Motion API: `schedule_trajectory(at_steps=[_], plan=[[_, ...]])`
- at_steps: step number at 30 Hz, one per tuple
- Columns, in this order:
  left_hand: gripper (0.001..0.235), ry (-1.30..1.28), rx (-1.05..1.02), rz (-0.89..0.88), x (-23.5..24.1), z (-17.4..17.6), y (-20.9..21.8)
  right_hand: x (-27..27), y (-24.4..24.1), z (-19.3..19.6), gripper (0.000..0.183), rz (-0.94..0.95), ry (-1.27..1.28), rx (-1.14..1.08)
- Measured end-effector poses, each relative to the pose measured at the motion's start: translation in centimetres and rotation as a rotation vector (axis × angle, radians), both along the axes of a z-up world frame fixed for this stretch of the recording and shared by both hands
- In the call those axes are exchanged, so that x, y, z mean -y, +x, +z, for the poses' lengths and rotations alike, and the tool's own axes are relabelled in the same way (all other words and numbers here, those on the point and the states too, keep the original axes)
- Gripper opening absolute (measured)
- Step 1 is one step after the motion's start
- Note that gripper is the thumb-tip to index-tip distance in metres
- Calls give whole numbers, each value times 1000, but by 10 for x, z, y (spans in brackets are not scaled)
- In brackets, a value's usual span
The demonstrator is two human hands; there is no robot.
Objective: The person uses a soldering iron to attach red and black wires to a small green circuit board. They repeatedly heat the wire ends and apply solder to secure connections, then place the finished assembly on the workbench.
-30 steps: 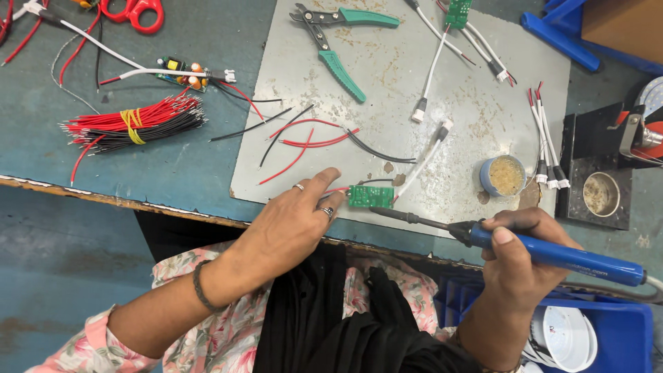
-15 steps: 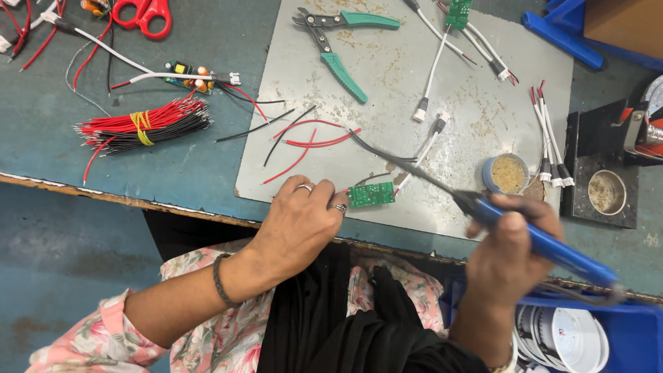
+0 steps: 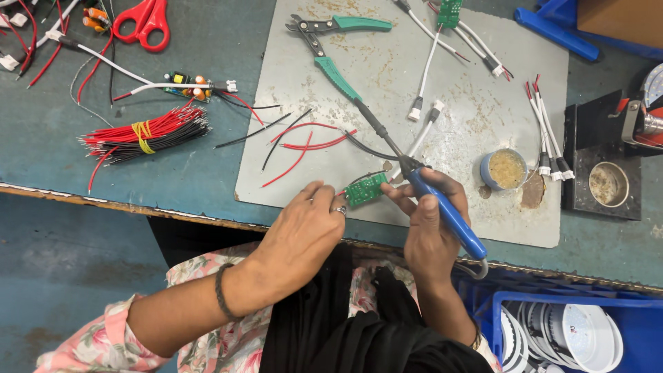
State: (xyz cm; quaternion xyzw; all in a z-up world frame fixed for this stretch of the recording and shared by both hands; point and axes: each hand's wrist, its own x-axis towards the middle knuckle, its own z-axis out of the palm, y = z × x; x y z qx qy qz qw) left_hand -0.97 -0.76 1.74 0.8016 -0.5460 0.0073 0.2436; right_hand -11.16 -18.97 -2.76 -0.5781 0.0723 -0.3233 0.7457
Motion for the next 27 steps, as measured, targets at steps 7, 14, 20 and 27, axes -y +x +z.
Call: schedule_trajectory(at_steps=[7,14,20,27], plan=[[12,328,43,54,3,-5,-1,-3,0,-1,39,-10,-41,-14],[30,65,106,173,0,-15,-3,-1,-1,-4,41,-3,-44,7],[12,-55,93,211,2,-12,9,3,-3,-5,41,4,-24,39],[20,-11,231,-150,-6,-9,29,4,-4,-9,41,2,-24,27]])
